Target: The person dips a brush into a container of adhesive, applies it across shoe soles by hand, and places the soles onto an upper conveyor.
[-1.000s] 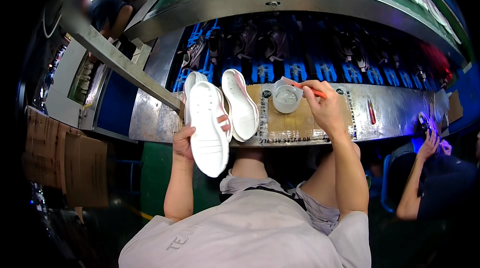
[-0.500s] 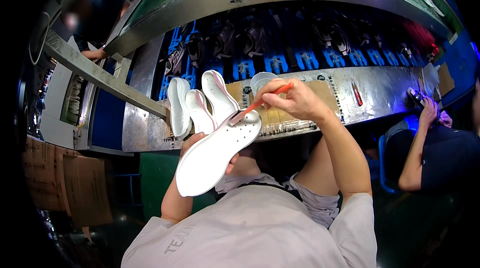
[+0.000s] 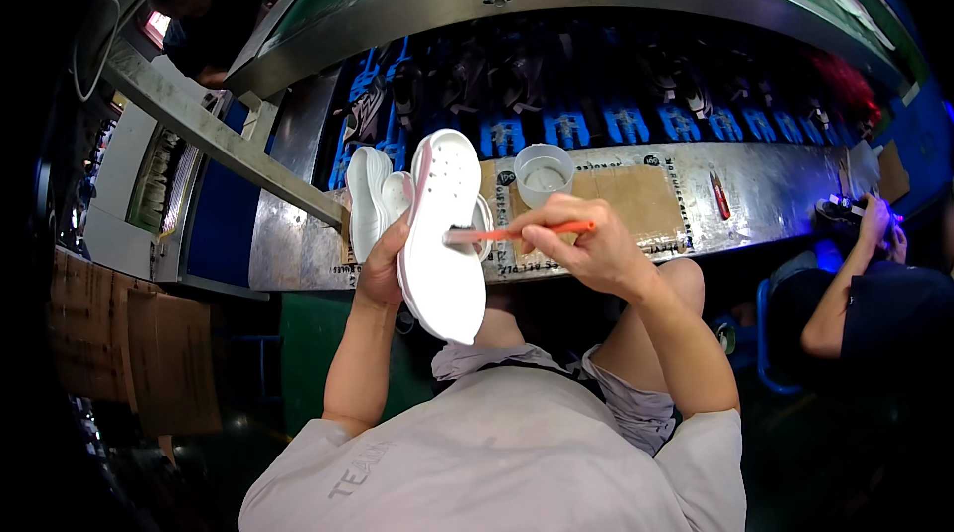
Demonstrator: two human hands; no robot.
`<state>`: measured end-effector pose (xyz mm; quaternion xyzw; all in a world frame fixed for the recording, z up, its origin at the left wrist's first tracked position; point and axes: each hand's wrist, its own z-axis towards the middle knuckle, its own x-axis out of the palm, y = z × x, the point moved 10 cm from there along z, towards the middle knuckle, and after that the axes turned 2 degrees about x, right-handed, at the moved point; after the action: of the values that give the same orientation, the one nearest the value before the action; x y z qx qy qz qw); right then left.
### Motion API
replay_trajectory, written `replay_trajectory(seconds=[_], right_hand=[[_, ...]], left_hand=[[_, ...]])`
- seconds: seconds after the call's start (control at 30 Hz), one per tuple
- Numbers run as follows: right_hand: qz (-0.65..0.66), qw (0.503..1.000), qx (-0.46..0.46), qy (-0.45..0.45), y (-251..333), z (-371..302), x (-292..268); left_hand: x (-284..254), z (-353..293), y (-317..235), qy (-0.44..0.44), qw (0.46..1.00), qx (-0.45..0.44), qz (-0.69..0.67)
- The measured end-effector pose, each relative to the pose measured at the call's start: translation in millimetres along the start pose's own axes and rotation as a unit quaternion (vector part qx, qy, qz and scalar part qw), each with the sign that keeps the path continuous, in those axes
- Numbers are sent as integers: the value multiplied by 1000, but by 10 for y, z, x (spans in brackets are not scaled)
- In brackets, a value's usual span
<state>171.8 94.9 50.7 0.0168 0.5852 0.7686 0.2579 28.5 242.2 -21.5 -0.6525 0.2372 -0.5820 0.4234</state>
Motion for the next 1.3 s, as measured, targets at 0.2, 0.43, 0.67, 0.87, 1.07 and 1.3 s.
replay_trajectory(seconds=[0.2, 0.43, 0.67, 0.87, 1.07, 1.3], right_hand=[[-38, 999, 1, 24, 167, -165, 64], [-11, 994, 111, -17, 153, -329, 180], [192, 957, 185, -114, -108, -360, 278], [302, 929, 134, -167, -169, -125, 350], [268, 923, 135, -240, -430, -270, 50], [301, 842, 101, -436, -1137, -1168, -701]], left_hand=[[-252, 54, -305, -21, 996, 84, 27], [-354, 0, -673, -126, 951, 211, 187], [-225, 29, -550, -106, 935, 261, 215], [-39, 113, -358, -69, 938, 250, 231], [-188, -48, 57, -77, 986, 123, 80], [610, 352, -162, 50, 997, -32, 52]])
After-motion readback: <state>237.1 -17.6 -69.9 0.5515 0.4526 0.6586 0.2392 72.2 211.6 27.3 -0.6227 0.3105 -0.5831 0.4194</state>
